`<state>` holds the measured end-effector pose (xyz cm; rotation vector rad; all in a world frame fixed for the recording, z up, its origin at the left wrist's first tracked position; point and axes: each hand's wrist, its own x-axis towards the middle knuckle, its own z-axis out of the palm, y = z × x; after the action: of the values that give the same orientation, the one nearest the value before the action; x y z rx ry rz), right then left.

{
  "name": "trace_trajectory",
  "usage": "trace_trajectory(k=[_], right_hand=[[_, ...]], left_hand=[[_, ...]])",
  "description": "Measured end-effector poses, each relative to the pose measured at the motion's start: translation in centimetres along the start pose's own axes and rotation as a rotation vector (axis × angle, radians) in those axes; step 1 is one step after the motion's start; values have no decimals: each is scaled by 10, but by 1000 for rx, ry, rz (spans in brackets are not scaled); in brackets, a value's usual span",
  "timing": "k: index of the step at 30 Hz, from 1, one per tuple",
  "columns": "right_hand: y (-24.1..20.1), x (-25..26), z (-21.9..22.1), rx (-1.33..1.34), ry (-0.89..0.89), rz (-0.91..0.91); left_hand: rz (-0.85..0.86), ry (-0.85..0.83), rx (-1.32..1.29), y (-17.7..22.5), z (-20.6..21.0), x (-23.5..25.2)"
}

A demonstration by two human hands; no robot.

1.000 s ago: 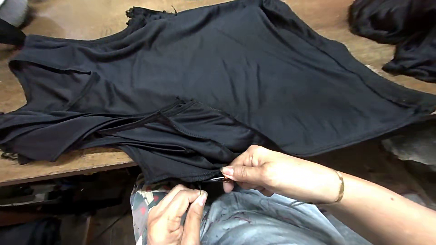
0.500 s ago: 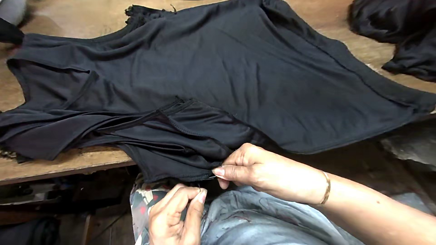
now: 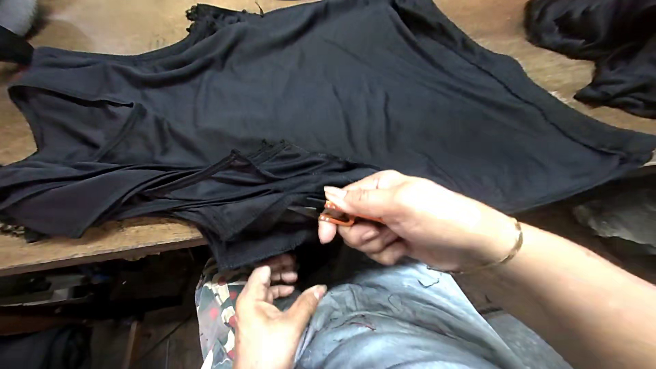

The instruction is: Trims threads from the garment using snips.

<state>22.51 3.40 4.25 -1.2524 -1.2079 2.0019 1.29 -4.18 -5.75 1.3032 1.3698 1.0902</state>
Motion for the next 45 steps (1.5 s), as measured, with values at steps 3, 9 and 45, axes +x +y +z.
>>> trace_trajectory(k=[3, 9, 45], right_hand=[[-8, 4, -3, -4, -10, 5], [-8, 4, -4, -37, -5, 2], [-13, -12, -22, -351, 13, -22]], left_hand=[[-78, 54, -212, 6, 8, 14], [-97, 18, -416, 5, 21, 24], [-163, -244, -683, -9, 37, 33]])
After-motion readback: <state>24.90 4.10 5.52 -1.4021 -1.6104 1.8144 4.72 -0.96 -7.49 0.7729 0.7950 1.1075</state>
